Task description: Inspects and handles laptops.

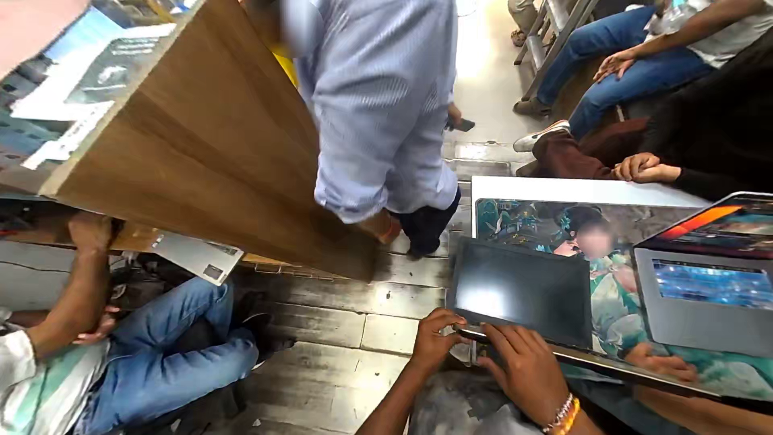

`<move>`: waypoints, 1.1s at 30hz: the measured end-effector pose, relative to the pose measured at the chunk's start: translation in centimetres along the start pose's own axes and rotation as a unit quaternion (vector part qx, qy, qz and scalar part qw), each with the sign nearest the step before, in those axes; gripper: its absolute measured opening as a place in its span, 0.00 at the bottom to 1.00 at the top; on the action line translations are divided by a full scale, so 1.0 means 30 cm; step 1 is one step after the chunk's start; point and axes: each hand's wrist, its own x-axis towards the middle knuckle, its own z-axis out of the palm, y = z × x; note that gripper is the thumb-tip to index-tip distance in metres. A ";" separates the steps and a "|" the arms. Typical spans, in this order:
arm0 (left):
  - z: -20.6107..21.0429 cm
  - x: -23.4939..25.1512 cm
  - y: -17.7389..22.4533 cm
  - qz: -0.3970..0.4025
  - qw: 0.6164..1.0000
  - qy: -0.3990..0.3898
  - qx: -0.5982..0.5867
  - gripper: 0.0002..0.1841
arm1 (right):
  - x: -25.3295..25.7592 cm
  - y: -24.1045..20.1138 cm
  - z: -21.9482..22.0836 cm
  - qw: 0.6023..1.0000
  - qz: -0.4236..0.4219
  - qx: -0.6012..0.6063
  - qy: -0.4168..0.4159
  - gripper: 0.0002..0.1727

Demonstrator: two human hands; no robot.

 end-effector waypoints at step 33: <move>0.525 0.360 0.659 0.340 0.868 -0.259 0.252 0.16 | -0.495 0.277 -0.577 0.880 0.231 0.180 0.374 0.18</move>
